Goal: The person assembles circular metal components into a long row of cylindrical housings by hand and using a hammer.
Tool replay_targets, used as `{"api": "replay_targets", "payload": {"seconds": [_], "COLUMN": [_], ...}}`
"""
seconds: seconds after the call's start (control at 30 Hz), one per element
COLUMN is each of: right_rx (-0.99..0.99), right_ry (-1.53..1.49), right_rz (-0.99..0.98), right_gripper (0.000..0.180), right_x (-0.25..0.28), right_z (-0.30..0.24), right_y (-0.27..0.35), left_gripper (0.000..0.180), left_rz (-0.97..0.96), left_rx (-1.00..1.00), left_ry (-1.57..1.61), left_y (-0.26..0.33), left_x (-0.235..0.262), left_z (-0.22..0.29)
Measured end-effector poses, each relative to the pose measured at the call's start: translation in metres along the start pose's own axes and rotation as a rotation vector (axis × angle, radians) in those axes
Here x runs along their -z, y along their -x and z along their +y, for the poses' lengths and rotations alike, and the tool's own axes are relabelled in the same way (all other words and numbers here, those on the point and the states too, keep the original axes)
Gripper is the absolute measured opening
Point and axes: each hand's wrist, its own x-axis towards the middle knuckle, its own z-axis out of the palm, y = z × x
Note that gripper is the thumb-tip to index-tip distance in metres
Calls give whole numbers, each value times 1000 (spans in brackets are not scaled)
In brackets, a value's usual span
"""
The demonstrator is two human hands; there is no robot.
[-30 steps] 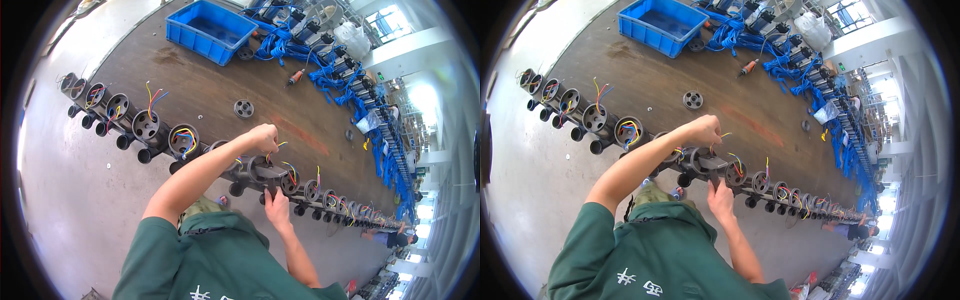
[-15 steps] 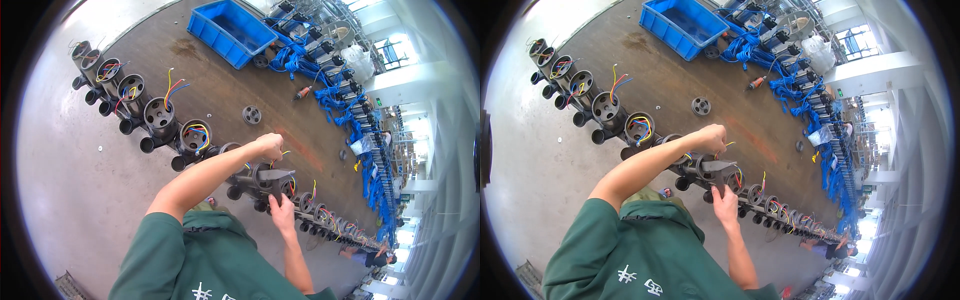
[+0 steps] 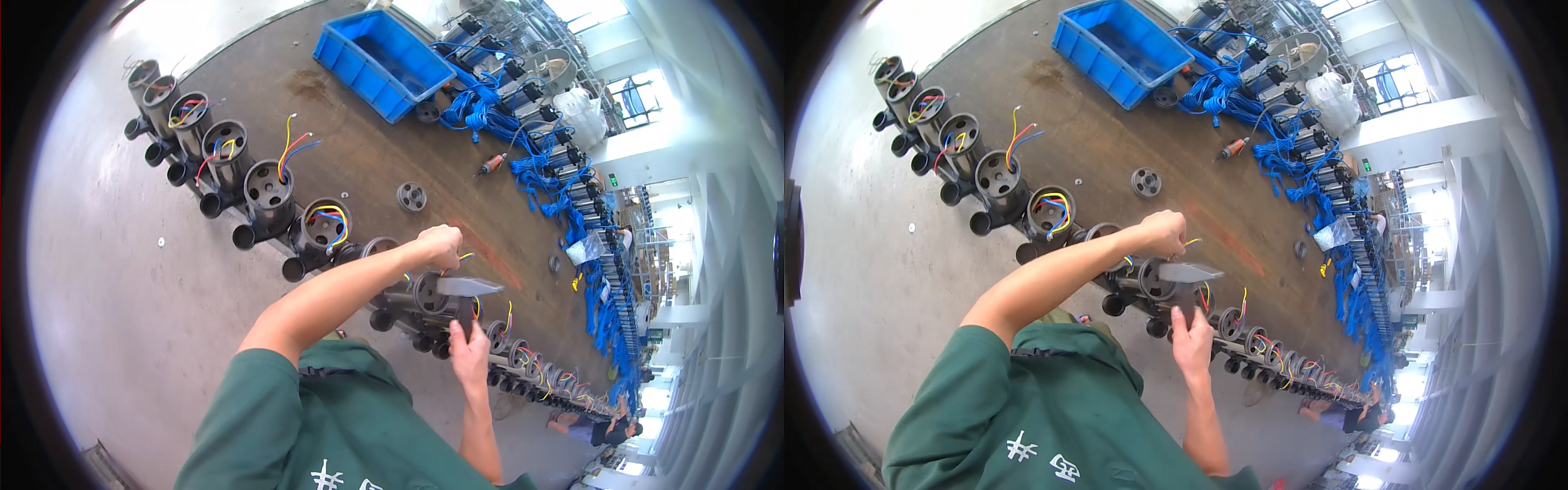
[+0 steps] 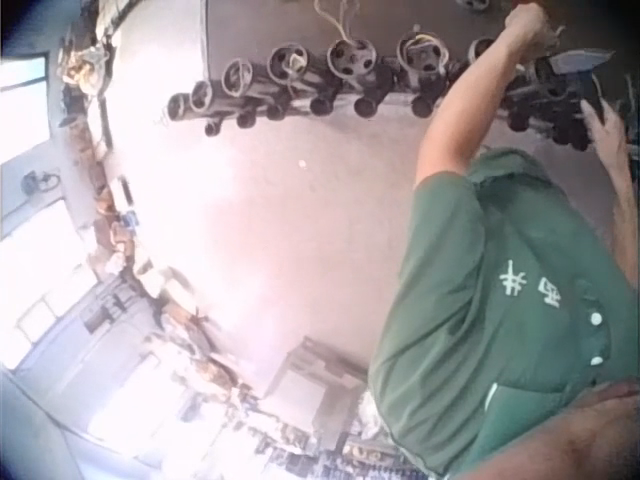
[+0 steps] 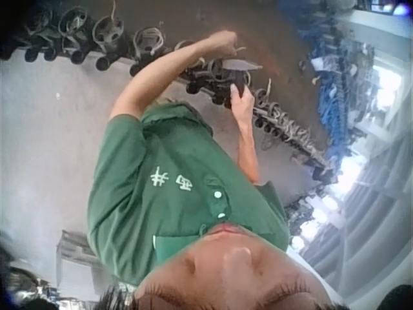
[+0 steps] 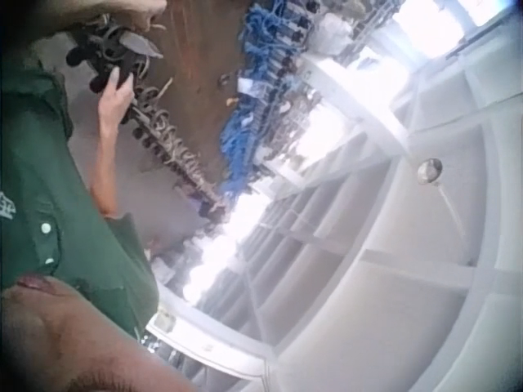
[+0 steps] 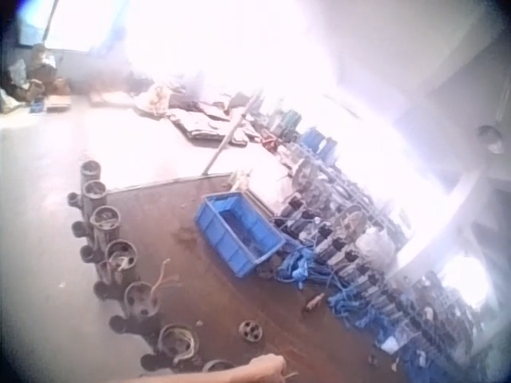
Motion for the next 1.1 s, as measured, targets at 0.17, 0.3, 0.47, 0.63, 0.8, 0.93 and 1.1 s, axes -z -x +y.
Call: {"api": "replay_targets", "payload": {"seconds": [0.17,0.3,0.47,0.63,0.8,0.93,1.1], "right_rx": [188,79,83,192,-52,53,41], "right_ry": [357,276,78,396,88,18,188], "right_rz": [153,10,72,108,-48,119,32], "right_gripper": [25,30,26,30,24,28,23], "right_x": [-28,-24,-6,-36,-8,-13,-36], "right_z": [36,36,-15,44,18,-3,65], "right_y": [11,-1,8,6,-3,10,7], "left_gripper": [24,24,25,24,23,24,26], "left_rz": [19,56,73,91,118,107,122], "left_rx": [8,-3,3,-13,20,55,-4], "left_ry": [19,-29,11,8,10,6,3], "left_y": [4,8,12,9,13,14,21], "left_x": [-1,-4,-2,-11,-10,-11,-12], "left_z": [3,3,-5,0,-4,-10,6]}}
